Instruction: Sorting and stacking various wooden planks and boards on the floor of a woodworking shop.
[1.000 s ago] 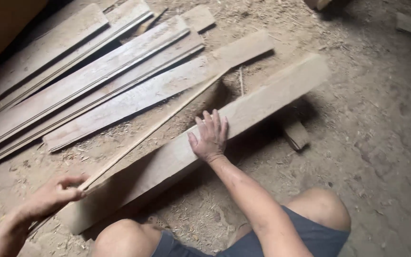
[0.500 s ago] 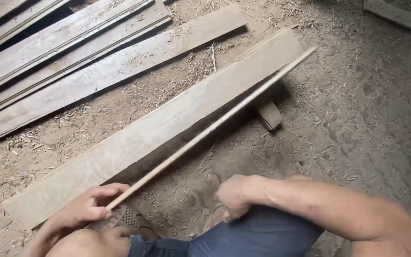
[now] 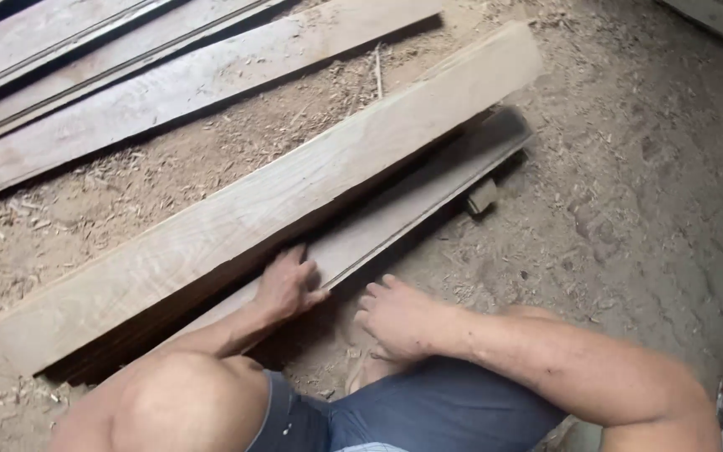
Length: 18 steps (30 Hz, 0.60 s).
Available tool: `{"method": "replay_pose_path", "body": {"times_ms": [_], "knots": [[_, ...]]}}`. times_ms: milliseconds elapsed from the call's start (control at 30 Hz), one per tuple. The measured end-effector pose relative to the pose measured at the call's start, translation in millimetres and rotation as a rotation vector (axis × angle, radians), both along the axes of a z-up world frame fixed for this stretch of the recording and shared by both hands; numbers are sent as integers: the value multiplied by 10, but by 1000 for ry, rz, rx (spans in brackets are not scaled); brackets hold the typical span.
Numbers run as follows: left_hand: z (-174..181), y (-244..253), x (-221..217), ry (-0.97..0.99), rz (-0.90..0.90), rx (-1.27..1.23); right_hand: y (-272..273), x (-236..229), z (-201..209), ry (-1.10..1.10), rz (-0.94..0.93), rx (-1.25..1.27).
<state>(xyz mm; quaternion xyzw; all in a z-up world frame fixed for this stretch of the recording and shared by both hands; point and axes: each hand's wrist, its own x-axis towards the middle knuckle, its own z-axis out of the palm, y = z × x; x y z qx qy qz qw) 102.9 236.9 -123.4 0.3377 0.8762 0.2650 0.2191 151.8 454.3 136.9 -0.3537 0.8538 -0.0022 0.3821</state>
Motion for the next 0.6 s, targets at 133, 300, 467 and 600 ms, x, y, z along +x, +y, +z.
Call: {"method": "replay_pose_path", "body": {"times_ms": [133,300,467,600], "knots": [[-369,10,-11,10,-111,246,151,32,-39,5,-52,73],[98,-932,122,21,-278,29,320,57,64,-88,-126,59],[903,-1548,300,141,-210,-215,487,-237,-8,-201,-206,91],[457,-1951,499,122,2,-177,790,-516,-424,-187,-45,156]]}}
